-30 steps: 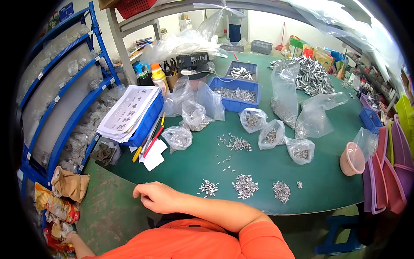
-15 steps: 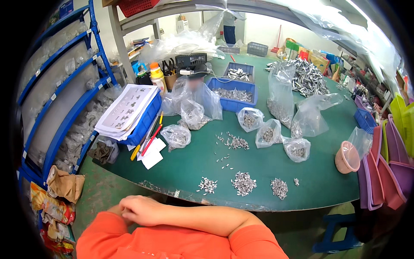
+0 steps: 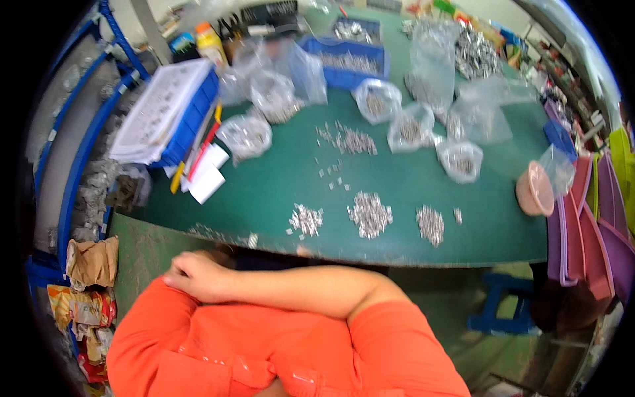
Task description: The person sorts small silver fasteners on a green table, picking them up and arranging them into piles. Another person hands over a plastic bag containing more fasteners, which the person then empties onto the table to continue sorting.
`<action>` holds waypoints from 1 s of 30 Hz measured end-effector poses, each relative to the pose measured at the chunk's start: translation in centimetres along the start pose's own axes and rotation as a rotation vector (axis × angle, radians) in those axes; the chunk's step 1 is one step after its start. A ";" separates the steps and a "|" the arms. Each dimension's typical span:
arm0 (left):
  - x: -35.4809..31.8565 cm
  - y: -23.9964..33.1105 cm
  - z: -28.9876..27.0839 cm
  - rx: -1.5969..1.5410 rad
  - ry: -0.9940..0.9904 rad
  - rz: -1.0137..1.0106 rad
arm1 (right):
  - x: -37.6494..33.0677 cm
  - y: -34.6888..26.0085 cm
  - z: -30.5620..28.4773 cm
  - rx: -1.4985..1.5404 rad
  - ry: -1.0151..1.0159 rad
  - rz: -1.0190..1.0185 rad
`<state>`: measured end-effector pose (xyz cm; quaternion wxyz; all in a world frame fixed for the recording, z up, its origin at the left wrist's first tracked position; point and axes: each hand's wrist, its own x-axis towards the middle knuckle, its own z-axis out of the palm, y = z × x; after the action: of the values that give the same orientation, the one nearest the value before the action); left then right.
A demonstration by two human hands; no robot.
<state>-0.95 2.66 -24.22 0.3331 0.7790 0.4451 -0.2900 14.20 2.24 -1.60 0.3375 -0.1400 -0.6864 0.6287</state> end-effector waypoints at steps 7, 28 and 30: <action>-1.7 -1.5 -0.5 0.020 -0.006 -0.044 | 2.5 -5.3 -2.1 -0.058 -0.337 0.440; -1.0 -8.1 -4.4 0.229 0.029 -0.101 | -2.1 -4.8 -1.0 0.067 -0.485 -0.204; -0.8 -8.1 -4.9 0.223 0.088 -0.087 | -2.6 -6.4 -2.7 0.018 -0.587 -0.104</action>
<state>-7.67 9.17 -22.76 0.2115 0.8031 0.4577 -0.3175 19.32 1.64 3.73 0.1577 0.0860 -0.7552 0.6304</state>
